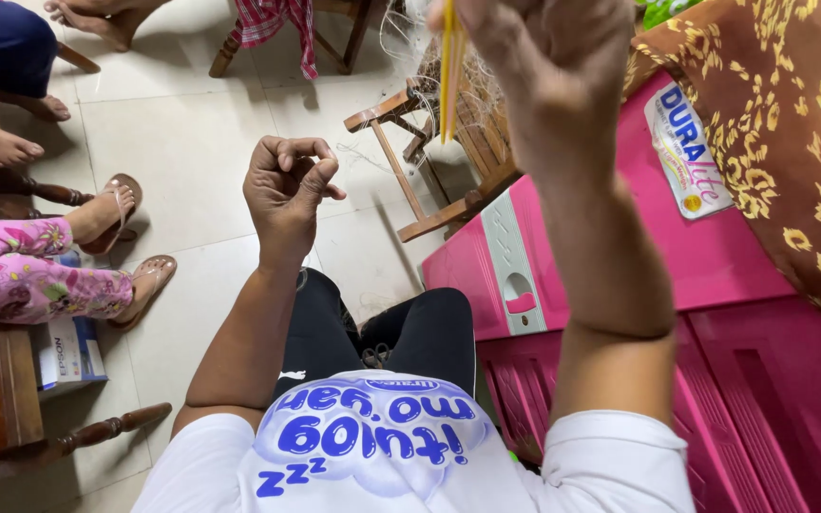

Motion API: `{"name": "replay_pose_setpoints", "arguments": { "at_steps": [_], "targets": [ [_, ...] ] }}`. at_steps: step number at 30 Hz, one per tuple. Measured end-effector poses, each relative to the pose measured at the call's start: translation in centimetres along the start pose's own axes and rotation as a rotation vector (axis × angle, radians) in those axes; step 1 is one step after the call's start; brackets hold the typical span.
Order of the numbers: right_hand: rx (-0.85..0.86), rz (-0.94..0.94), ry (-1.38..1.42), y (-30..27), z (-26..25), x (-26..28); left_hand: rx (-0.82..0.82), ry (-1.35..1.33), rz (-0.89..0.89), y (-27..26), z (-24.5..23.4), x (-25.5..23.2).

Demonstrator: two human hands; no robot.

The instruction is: Repairing a fishing net using a netting needle and thread

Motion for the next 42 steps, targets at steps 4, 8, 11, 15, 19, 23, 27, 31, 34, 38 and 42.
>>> {"name": "replay_pose_setpoints", "arguments": {
  "at_steps": [4, 8, 11, 15, 19, 23, 27, 31, 34, 38, 42],
  "targets": [
    [-0.130, 0.122, 0.224, -5.6, 1.4, -2.2, -0.027, -0.022, -0.036, -0.4, 0.2, 0.1],
    [-0.322, 0.139, 0.083, -11.4, 4.7, -5.4, 0.006, -0.054, 0.044, -0.1, 0.4, 0.4],
    [-0.322, 0.120, -0.016, -12.7, 6.8, -6.2, -0.006, -0.113, 0.031, -0.2, 0.1, 1.1],
    [-0.333, 0.128, -0.074, -13.7, 7.0, -8.1, -0.007, -0.146, 0.020, -0.4, 0.5, 1.1],
    [-0.341, 0.143, -0.081, -13.6, 7.1, -8.5, -0.019, -0.191, -0.011, -0.5, 0.4, 1.6],
    [-0.357, 0.143, -0.110, -13.3, 7.1, -8.4, -0.014, -0.234, -0.052, -0.7, 0.6, 2.1],
    [-0.352, 0.141, -0.100, -13.5, 7.0, -8.6, -0.014, -0.281, -0.085, -0.6, 0.4, 2.5],
    [-0.357, 0.124, -0.106, -13.4, 6.8, -8.6, -0.012, -0.362, -0.174, -0.7, 0.7, 3.0],
    [-0.370, 0.091, -0.122, -13.1, 6.7, -8.2, -0.015, -0.415, -0.230, -0.9, 0.8, 3.7],
    [-0.417, 0.040, -0.163, -12.5, 6.5, -7.2, -0.010, -0.439, -0.259, -1.1, 0.7, 4.7],
    [-0.460, -0.043, -0.252, -12.3, 7.1, -6.7, 0.016, -0.403, -0.232, -1.1, 0.6, 5.5]
  ]
}}
Point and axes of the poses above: each hand's wrist, its own y-axis towards the middle knuckle, its own z-axis out of the palm, x = y × z, the point moved 6 cm from there along y, towards the middle knuckle, and after that the axes turned 6 degrees about -y, right-handed, at the moved point
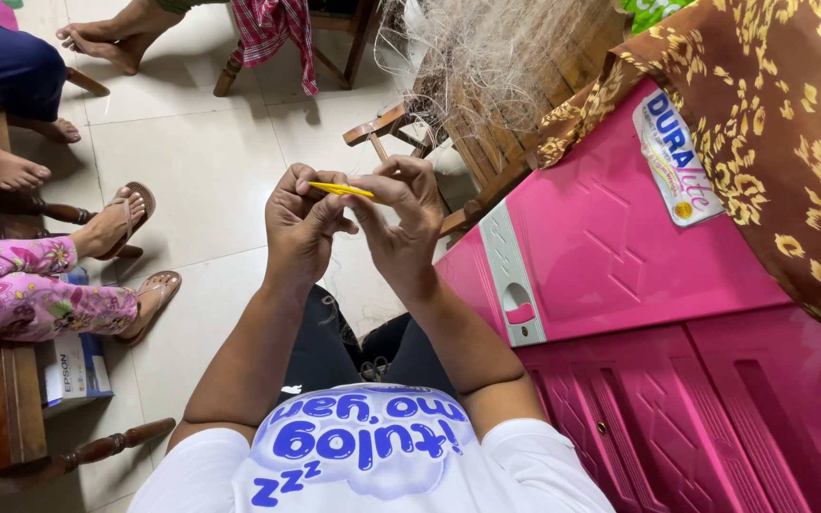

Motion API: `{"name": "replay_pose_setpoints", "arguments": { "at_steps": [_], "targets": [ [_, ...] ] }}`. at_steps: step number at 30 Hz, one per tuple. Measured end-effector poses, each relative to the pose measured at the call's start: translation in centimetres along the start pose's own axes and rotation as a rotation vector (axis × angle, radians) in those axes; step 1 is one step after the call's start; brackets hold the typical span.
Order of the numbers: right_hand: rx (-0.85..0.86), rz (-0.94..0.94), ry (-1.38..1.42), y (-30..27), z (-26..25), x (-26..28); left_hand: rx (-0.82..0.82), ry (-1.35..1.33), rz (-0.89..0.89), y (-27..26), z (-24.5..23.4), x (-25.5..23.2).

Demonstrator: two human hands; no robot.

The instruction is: Repairing a fishing net using a netting needle and thread

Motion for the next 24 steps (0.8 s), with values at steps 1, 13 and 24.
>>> {"name": "replay_pose_setpoints", "arguments": {
  "at_steps": [1, 13, 24],
  "targets": [
    [0.004, -0.029, -0.007, 0.0, 0.2, 0.3, 0.021, 0.022, 0.033, 0.1, -0.4, 0.2],
    [0.166, -0.433, 0.362, -10.7, -0.7, 7.5, 0.126, 0.268, 0.149, 1.3, -1.5, -0.8],
    [0.053, 0.939, 0.809, -13.1, 0.1, -0.7, 0.127, 0.321, 0.163, 1.0, -1.3, -1.3]
  ]
}}
Point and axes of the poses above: each hand's wrist, its own y-axis towards the middle knuckle, its own z-axis out of the palm, x = y × z, the point moved 6 cm from there along y, towards the middle knuckle, and after that the axes turned 6 degrees about -y, right-handed, at the moved point
